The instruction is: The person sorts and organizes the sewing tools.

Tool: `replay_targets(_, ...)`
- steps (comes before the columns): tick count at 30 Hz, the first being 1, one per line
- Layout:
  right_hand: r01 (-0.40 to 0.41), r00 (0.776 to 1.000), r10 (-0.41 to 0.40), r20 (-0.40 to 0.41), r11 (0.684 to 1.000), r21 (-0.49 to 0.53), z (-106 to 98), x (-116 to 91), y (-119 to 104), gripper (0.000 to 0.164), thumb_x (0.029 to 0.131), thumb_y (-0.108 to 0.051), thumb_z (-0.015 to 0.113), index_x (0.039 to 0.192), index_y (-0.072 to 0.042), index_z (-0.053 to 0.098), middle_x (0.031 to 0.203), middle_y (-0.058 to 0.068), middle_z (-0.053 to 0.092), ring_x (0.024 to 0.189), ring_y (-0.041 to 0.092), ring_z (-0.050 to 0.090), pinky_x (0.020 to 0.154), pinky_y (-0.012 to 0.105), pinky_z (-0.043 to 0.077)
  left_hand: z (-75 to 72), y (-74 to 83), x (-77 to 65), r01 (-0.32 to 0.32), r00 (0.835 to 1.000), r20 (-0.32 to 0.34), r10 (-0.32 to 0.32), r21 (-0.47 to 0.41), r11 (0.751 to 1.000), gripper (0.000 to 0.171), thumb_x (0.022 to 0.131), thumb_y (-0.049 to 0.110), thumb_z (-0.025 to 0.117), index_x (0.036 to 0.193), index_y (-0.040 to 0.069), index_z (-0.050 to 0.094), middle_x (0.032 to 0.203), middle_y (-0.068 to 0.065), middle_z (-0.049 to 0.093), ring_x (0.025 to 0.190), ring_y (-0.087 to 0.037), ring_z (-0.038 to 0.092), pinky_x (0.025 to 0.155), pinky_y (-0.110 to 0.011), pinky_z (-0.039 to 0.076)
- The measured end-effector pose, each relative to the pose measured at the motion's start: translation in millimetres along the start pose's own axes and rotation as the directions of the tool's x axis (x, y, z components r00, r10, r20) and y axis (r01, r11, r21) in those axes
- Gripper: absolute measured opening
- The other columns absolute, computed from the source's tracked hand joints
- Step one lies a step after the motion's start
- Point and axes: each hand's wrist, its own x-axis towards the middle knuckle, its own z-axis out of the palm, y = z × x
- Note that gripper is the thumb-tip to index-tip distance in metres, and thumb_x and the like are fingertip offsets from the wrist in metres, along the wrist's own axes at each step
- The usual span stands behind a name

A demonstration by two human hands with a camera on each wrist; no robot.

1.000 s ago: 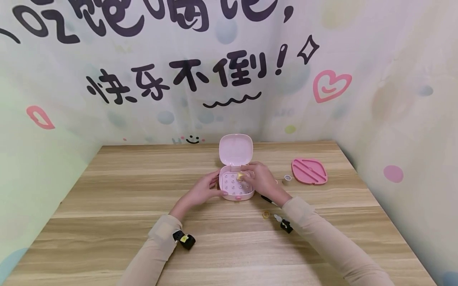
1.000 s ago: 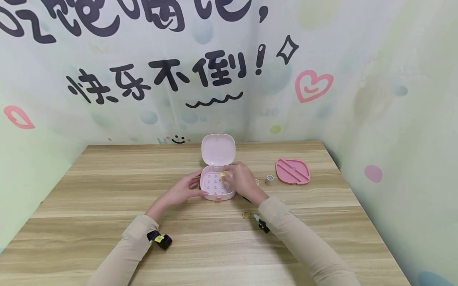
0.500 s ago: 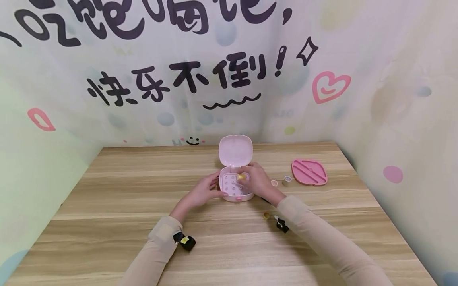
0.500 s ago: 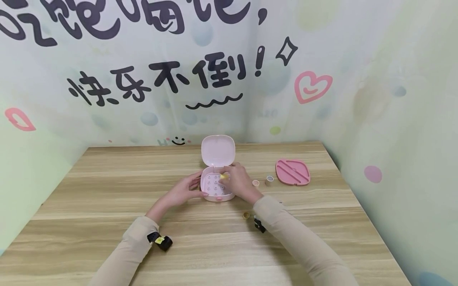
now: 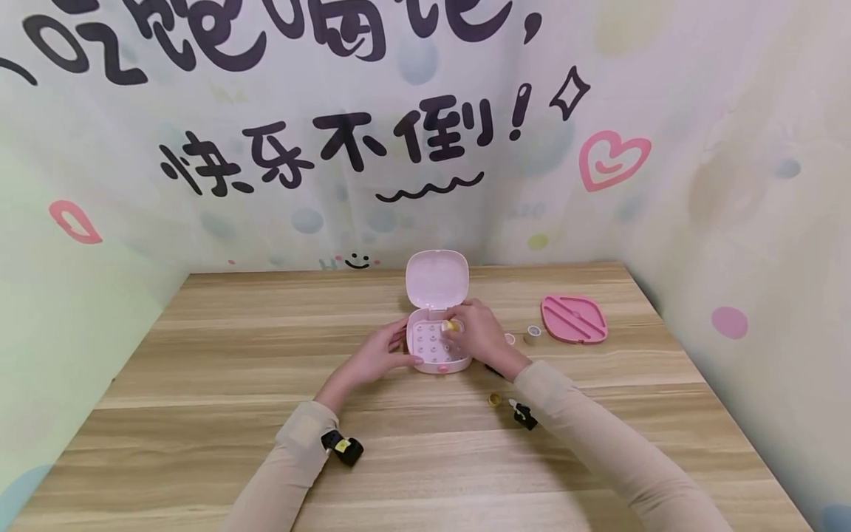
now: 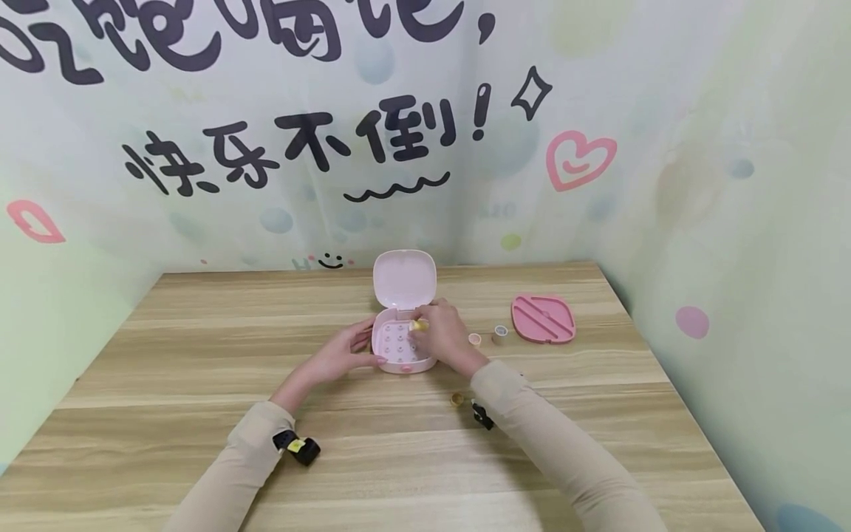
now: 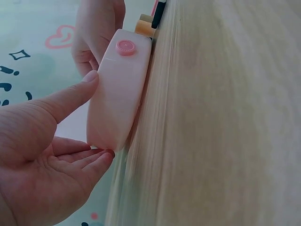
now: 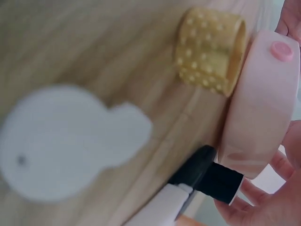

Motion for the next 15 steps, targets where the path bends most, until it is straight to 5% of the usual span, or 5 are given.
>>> replay_targets(9, -0.061, 0.998, 0.062, -0.016, 0.998, 0.025, -9.1, -4.9, 4.6, 0.03, 0.096, -0.023, 0.08, 0.121, -0.008, 0.078, 0.133, 0.02, 0.067, 0.125, 0.036, 0.063, 0.11, 0.053, 0.054, 0.0, -0.5, -0.1, -0.002, 1.0, -0.004, 0.002, -0.01, 1.0, 0.083, 0.094, 0.0, 0.076, 0.16, -0.013, 0.028, 0.167, -0.032, 0.03, 0.152, -0.046, 0.037, 0.126, -0.052, 0.035)
replay_targets(15, -0.088, 0.996, 0.089, -0.032, 0.996, 0.029, -10.2, -7.7, 6.6, 0.03, 0.096, -0.024, 0.079, 0.122, -0.008, 0.078, 0.123, 0.018, 0.07, 0.108, 0.031, 0.064, 0.102, 0.05, 0.057, 0.2, -0.5, 0.2, -0.016, 1.0, 0.002, 0.016, -0.02, 1.0, 0.082, 0.095, 0.0, 0.075, 0.16, -0.013, 0.028, 0.166, -0.033, 0.03, 0.152, -0.047, 0.037, 0.126, -0.053, 0.035)
